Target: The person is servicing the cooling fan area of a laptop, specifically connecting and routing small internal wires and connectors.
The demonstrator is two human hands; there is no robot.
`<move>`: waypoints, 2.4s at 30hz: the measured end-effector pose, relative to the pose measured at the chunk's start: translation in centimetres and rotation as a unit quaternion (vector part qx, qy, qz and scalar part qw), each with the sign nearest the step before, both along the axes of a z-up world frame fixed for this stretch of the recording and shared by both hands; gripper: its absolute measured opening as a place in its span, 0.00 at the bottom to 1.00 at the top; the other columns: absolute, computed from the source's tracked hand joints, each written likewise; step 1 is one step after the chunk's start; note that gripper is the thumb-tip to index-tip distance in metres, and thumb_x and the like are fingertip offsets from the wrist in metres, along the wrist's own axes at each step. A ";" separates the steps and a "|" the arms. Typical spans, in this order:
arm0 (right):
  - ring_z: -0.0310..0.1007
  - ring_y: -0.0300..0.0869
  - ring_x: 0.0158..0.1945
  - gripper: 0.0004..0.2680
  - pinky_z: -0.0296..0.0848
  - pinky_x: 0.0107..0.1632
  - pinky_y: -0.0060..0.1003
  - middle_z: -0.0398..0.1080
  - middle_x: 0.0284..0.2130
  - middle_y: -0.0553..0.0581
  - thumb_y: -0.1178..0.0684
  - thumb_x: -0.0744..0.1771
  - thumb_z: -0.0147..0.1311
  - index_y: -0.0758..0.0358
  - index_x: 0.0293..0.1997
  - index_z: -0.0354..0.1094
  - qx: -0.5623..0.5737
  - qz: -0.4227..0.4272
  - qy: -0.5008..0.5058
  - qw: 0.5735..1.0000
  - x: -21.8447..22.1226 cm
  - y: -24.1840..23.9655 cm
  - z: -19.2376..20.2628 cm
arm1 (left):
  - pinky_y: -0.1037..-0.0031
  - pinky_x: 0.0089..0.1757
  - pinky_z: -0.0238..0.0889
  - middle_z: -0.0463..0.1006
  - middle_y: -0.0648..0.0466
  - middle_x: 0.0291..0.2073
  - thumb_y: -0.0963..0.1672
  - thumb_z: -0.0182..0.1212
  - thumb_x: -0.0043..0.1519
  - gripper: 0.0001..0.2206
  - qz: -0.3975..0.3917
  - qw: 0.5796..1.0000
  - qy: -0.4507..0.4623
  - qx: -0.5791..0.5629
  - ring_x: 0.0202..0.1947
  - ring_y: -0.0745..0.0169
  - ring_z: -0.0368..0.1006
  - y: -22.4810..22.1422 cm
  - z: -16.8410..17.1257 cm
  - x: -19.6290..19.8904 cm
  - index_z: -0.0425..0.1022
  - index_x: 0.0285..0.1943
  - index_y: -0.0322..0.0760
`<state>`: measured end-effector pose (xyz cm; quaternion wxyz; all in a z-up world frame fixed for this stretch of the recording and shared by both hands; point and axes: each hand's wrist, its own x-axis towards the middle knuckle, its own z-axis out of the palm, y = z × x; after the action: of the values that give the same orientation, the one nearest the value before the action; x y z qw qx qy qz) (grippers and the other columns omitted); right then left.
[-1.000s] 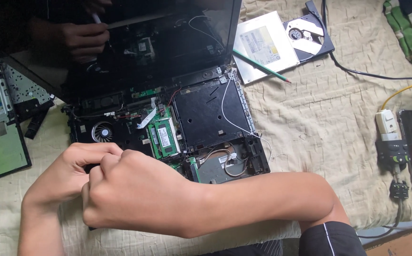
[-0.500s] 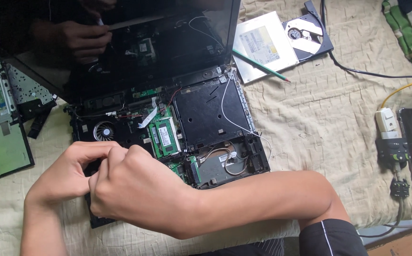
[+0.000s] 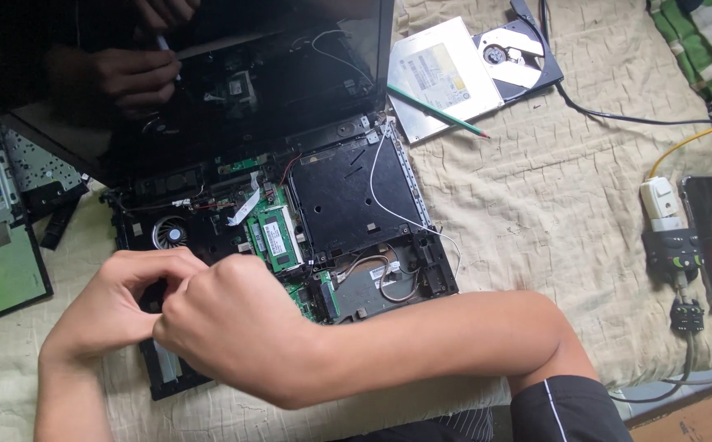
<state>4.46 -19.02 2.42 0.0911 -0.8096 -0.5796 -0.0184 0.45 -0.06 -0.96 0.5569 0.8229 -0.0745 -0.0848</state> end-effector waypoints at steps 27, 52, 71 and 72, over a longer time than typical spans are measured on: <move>0.65 0.42 0.22 0.11 0.61 0.23 0.40 0.68 0.16 0.48 0.67 0.62 0.57 0.55 0.19 0.68 0.115 0.136 -0.040 0.983 3.3 0.8 -0.2 | 0.76 0.26 0.45 0.60 0.62 0.21 0.32 0.52 0.48 0.15 0.035 0.999 0.012 -0.020 0.24 0.71 0.51 1.1 -2.8 -1.1 0.56 0.17 0.41; 0.69 0.43 0.26 0.03 0.61 0.25 0.38 0.72 0.24 0.52 0.60 0.67 0.53 0.59 0.35 0.68 0.120 0.046 -0.062 0.990 2.1 -0.3 0.3 | 0.78 0.27 0.53 0.68 0.62 0.18 0.33 0.57 0.53 0.16 0.036 0.998 -0.024 -0.038 0.24 0.73 0.59 -0.3 -1.7 -0.1 0.62 0.15 0.40; 0.60 0.41 0.16 0.14 0.51 0.23 0.39 0.58 0.12 0.44 0.65 0.60 0.54 0.48 0.14 0.57 0.055 0.047 -0.019 0.997 2.1 0.2 -0.5 | 0.81 0.28 0.59 0.80 0.60 0.25 0.32 0.62 0.47 0.09 0.019 0.998 -0.041 -0.032 0.26 0.73 0.67 -0.4 -0.8 0.1 0.80 0.29 0.35; 0.62 0.41 0.17 0.15 0.51 0.24 0.40 0.59 0.12 0.44 0.65 0.60 0.54 0.47 0.15 0.56 0.037 0.056 -0.014 0.998 2.4 -0.1 -0.1 | 0.81 0.27 0.56 0.79 0.62 0.24 0.32 0.61 0.49 0.08 0.023 0.998 -0.048 -0.018 0.24 0.75 0.63 -0.5 -0.9 0.0 0.80 0.28 0.34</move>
<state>6.85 -19.12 2.34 0.1136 -0.7717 -0.6241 -0.0461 0.42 -0.55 -1.88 0.5690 0.8174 -0.0839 -0.0310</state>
